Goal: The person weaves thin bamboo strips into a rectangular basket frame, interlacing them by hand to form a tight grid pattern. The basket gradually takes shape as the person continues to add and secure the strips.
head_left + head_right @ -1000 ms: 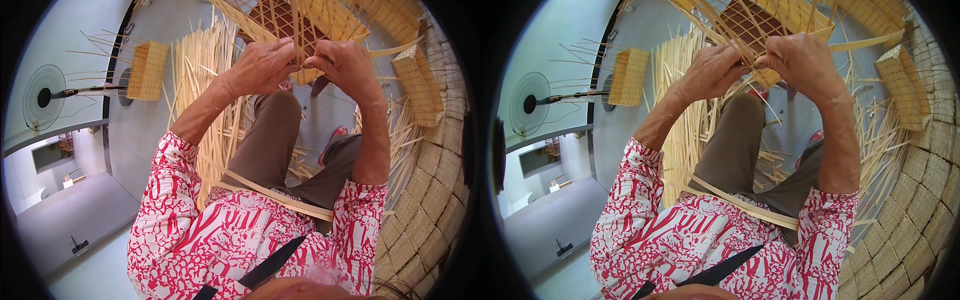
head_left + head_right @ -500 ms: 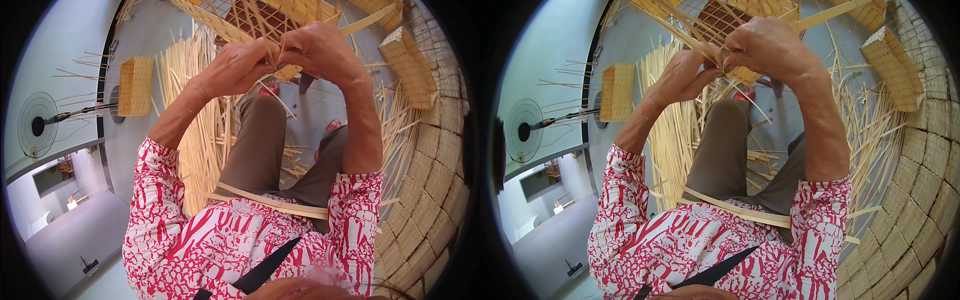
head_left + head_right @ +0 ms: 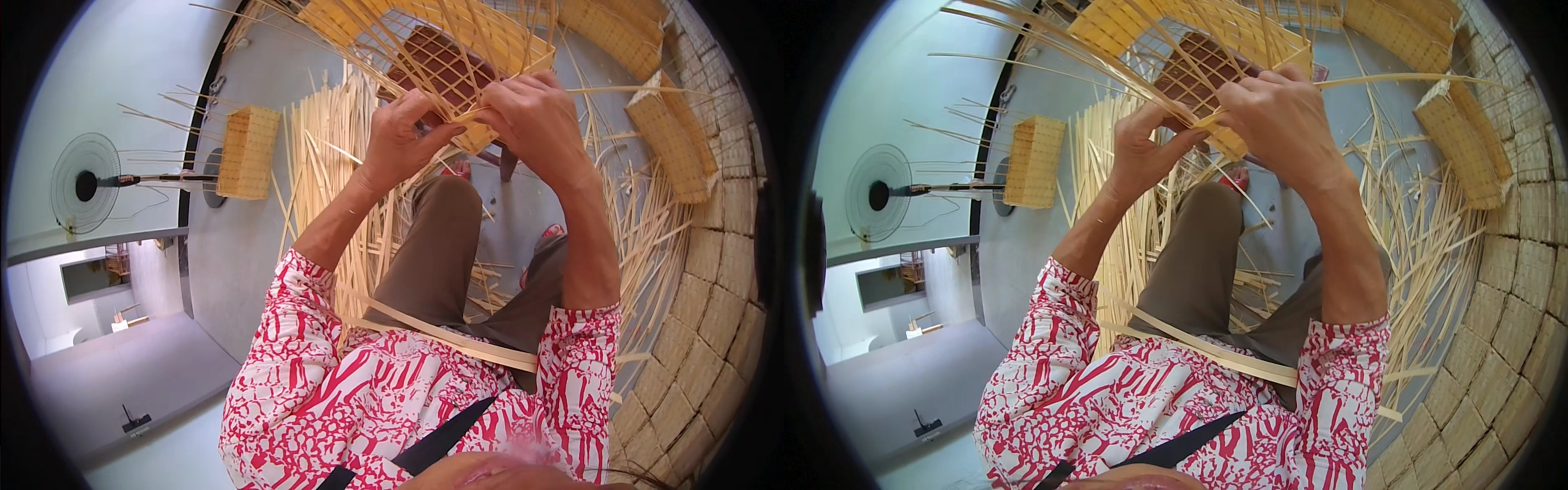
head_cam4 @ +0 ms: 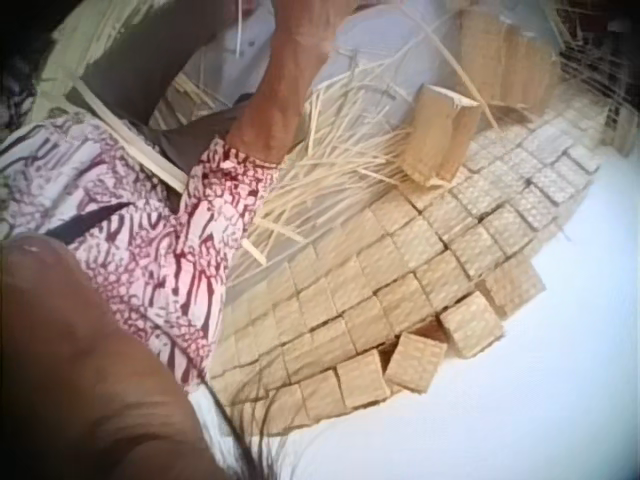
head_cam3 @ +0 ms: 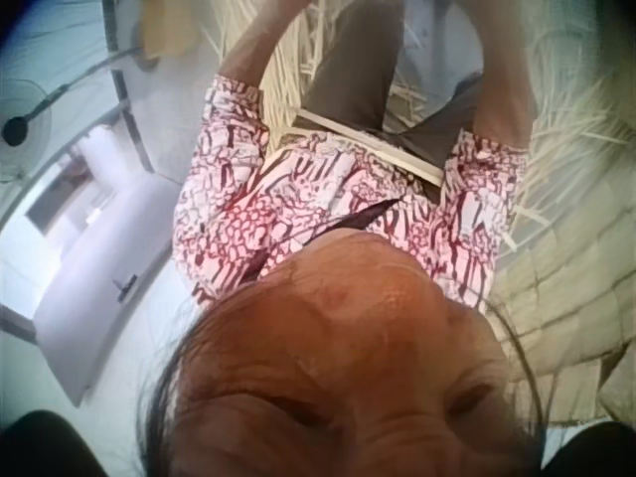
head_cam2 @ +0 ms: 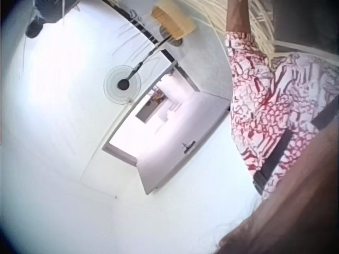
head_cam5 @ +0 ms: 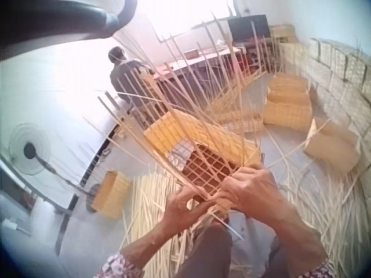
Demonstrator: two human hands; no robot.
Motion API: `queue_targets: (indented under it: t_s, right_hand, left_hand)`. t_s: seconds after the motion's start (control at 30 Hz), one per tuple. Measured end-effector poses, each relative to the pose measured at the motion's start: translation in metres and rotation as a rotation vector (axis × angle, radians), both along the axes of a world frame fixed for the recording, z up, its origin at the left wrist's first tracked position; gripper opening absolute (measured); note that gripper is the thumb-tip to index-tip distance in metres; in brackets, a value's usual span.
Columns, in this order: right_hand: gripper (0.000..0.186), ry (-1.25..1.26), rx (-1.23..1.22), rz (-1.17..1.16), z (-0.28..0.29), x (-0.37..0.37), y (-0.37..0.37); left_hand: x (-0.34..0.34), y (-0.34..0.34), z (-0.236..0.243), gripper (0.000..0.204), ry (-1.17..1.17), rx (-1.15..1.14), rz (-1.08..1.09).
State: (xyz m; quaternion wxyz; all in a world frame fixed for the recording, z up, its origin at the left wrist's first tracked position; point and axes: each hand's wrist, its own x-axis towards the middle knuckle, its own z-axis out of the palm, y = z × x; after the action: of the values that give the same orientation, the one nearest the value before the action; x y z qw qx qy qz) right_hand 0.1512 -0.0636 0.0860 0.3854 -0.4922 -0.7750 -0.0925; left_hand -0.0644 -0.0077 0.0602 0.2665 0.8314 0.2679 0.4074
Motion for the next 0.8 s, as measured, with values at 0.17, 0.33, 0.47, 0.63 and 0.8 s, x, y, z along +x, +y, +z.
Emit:
queue_targets:
  t_s: [0.17, 0.33, 0.47, 0.63, 0.8]
  right_hand:
    - [0.007, 0.193, 0.103, -0.043, 0.008, -0.008, -0.02]
    - [0.018, 1.087, -0.628, 0.025, -0.054, -0.02, -0.013]
    - [0.025, 1.829, -0.613, 0.3, -0.056, 0.002, 0.011]
    - [0.016, 2.136, -0.555, 0.749, -0.068, 0.009, 0.025]
    - [0.015, 2.055, -0.57, 0.409, -0.066, 0.0, 0.03]
  left_hand:
    - [-0.013, 0.007, -0.016, 0.021, -0.026, -0.02, 0.117]
    - [-0.019, 0.017, -0.031, 0.02, -0.096, -0.068, 0.051]
    - [-0.02, 0.021, -0.029, 0.016, -0.061, -0.082, -0.001]
    - [-0.017, 0.017, -0.027, 0.016, -0.079, -0.094, 0.04]
    - [-0.017, 0.014, -0.028, 0.019, -0.085, -0.004, 0.07]
